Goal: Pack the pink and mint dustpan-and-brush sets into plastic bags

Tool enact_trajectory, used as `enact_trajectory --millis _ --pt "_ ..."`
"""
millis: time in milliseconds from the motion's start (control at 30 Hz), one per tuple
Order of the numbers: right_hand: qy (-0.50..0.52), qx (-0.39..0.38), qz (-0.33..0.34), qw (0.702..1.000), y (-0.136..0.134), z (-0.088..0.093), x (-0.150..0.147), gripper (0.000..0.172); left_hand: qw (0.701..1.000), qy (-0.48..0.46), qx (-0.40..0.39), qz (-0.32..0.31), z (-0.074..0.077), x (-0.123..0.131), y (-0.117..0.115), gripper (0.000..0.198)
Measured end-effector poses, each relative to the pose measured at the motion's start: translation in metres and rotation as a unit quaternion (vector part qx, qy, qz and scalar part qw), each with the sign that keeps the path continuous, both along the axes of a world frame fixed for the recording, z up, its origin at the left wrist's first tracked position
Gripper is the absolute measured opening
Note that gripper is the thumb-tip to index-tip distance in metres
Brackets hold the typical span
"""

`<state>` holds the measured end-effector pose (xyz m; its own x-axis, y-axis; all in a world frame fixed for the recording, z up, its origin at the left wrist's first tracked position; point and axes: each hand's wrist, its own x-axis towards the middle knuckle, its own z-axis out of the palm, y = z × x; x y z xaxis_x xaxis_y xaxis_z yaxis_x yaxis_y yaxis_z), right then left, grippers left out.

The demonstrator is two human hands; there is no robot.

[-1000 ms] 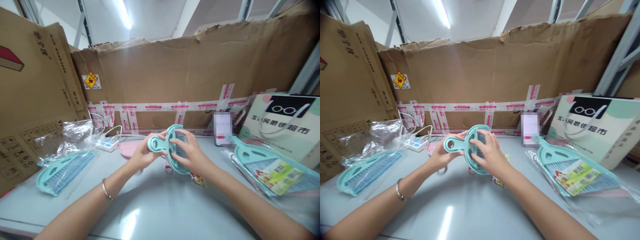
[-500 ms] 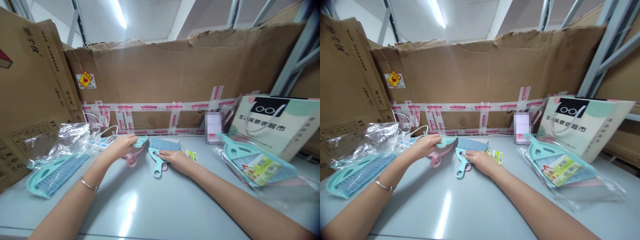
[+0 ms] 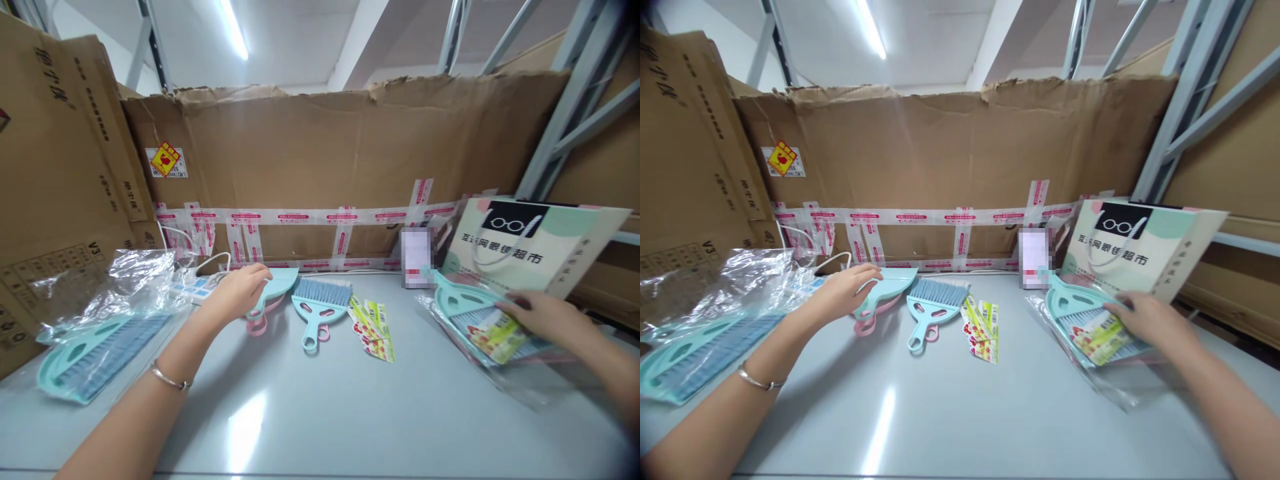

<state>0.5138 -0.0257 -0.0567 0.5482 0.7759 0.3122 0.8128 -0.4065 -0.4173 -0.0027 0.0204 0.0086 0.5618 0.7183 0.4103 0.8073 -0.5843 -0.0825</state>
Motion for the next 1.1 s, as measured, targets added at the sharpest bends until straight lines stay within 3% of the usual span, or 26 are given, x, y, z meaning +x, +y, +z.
enact_trajectory --millis 67,167,267,367,467,567,633,667,767,833,900,1000,1100 --pt "0.023 -0.026 -0.015 0.999 -0.003 -0.009 0.008 0.006 1.000 -0.005 0.004 -0.025 -0.003 0.001 0.000 0.031" --pt "-0.025 0.018 -0.036 0.999 -0.007 -0.008 -0.004 0.011 0.999 -0.019 0.008 -0.047 -0.005 0.000 0.000 0.031" --pt "-0.031 0.069 -0.092 0.993 -0.014 0.011 -0.019 0.004 0.996 -0.057 0.022 -0.070 -0.002 0.000 -0.002 0.030" --pt "-0.009 0.104 -0.127 0.986 -0.015 0.040 -0.042 0.010 0.986 -0.148 0.007 -0.072 0.001 0.010 -0.009 0.028" --pt "0.015 0.161 -0.035 0.986 0.002 0.062 -0.088 0.009 0.945 -0.291 -0.135 -0.059 -0.003 0.030 -0.018 0.030" --pt "0.059 0.183 0.107 0.976 0.034 0.064 -0.155 0.005 0.819 -0.442 -0.358 -0.076 -0.013 0.051 -0.026 0.049" --pt "0.082 0.181 0.188 0.962 0.054 0.057 -0.199 0.005 0.744 -0.499 -0.436 -0.090 -0.021 0.059 -0.027 0.065" --pt "0.093 0.180 0.228 0.952 0.061 0.053 -0.218 0.006 0.726 -0.518 -0.443 -0.091 -0.024 0.060 -0.026 0.070" --pt "0.110 0.214 0.292 0.926 0.066 0.042 -0.255 0.010 0.709 -0.577 -0.399 -0.072 -0.030 0.057 -0.020 0.067" --pt "0.116 0.295 0.296 0.901 0.058 0.037 -0.261 0.020 0.686 -0.627 -0.366 -0.046 -0.033 0.054 -0.014 0.058" --pt "0.160 0.325 0.304 0.881 0.047 0.032 -0.261 0.026 0.656 -0.674 -0.340 -0.019 -0.034 0.052 -0.010 0.053" --pt "0.351 0.211 0.330 0.850 0.034 0.022 -0.260 0.034 0.634 -0.710 -0.307 -0.001 -0.035 0.055 -0.008 0.045" --pt "0.532 0.123 0.356 0.758 0.027 0.014 -0.264 0.037 0.656 -0.688 -0.310 -0.027 -0.036 0.059 -0.012 0.039"
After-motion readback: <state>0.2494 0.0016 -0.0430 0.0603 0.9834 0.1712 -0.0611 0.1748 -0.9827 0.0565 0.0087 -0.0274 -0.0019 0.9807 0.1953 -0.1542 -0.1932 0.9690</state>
